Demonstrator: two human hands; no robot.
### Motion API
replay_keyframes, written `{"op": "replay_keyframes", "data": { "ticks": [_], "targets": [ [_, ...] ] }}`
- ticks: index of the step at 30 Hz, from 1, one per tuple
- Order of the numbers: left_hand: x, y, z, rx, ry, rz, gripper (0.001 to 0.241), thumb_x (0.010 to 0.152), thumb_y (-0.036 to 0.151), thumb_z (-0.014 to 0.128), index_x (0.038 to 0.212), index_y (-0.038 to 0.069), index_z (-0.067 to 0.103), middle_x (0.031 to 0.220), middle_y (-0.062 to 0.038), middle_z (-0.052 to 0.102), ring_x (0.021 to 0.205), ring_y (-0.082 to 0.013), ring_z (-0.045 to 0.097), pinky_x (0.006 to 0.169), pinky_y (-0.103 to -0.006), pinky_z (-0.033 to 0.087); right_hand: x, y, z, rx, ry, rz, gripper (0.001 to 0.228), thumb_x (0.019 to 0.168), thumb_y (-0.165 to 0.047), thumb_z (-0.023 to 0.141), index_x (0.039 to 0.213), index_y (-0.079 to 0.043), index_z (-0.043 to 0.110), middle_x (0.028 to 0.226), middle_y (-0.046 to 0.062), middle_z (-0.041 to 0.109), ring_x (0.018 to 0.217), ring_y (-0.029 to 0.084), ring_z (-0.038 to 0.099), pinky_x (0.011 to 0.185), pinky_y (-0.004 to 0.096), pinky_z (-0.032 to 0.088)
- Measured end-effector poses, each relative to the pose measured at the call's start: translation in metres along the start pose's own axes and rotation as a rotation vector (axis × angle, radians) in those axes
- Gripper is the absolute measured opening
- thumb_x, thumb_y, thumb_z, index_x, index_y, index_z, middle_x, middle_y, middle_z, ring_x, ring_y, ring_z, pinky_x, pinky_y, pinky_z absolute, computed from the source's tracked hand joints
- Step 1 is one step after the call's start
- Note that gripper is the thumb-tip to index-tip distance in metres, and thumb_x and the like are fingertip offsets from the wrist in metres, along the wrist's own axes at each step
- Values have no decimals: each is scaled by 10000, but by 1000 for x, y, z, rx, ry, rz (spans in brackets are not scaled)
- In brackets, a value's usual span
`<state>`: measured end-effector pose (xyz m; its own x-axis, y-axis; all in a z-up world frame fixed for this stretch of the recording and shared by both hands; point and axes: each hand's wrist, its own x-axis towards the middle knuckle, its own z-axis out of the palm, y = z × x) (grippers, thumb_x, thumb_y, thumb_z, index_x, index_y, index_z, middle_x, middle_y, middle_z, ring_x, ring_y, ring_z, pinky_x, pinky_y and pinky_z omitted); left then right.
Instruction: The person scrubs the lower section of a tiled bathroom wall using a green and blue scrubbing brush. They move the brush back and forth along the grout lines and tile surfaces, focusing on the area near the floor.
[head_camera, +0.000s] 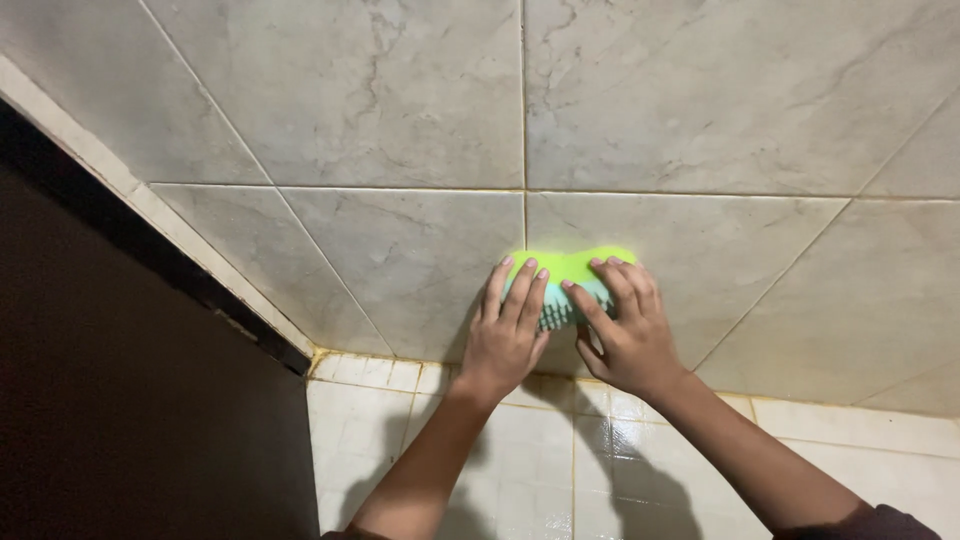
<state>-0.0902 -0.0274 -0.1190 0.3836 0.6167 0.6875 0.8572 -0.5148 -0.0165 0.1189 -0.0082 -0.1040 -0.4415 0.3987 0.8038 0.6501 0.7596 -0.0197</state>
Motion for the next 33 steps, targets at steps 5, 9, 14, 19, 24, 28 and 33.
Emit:
{"op": "replay_keyframes", "data": {
  "ticks": [5,9,14,19,24,28,33],
  "targets": [
    [-5,-1,2,7,-7,9,920,749,201,872,1535,59,416,1582,-130,393,1485,-419,351,1166,-502,443,-7,2,4,14,17,-24,616,753,-114,761,1355,-143,630,1415,197,476,1339,411,446,1138,588,407],
    [-7,-1,0,-18,-11,23,855,765,168,846,1513,50,447,1574,-132,419,1477,-421,372,1158,-507,449,-11,4,5,-7,15,-30,586,764,-91,757,1336,-169,654,1390,176,519,1317,384,487,1136,565,423],
    [-1,1,-9,-35,35,50,771,796,108,805,1497,42,491,1553,-130,464,1469,-432,399,1160,-506,450,-6,8,1,31,22,-38,551,787,-67,763,1322,-148,658,1362,180,539,1295,400,520,1105,535,468],
    [14,1,-23,-50,76,75,741,799,91,791,1485,45,513,1546,-129,482,1461,-419,413,1161,-524,448,6,8,-12,83,-4,-1,536,780,-48,783,1298,-125,667,1331,184,554,1273,423,551,1017,497,530],
    [26,2,-32,-88,115,71,737,810,74,796,1491,46,517,1552,-129,476,1474,-429,421,1171,-513,457,21,10,-21,64,66,-1,543,754,-23,786,1277,-126,680,1314,156,582,1270,414,572,1000,486,548],
    [45,3,-42,-75,165,84,752,801,61,810,1493,63,517,1556,-120,473,1479,-422,421,1181,-515,455,37,11,-35,33,119,3,560,752,-20,792,1290,-120,672,1338,150,573,1296,409,569,1036,502,543],
    [73,10,-61,-75,243,72,772,839,31,809,1536,73,481,1591,-128,447,1518,-423,404,1200,-494,458,59,13,-59,-12,179,52,616,774,28,769,1367,-88,645,1444,194,531,1390,470,502,1124,540,499]
  ]
}}
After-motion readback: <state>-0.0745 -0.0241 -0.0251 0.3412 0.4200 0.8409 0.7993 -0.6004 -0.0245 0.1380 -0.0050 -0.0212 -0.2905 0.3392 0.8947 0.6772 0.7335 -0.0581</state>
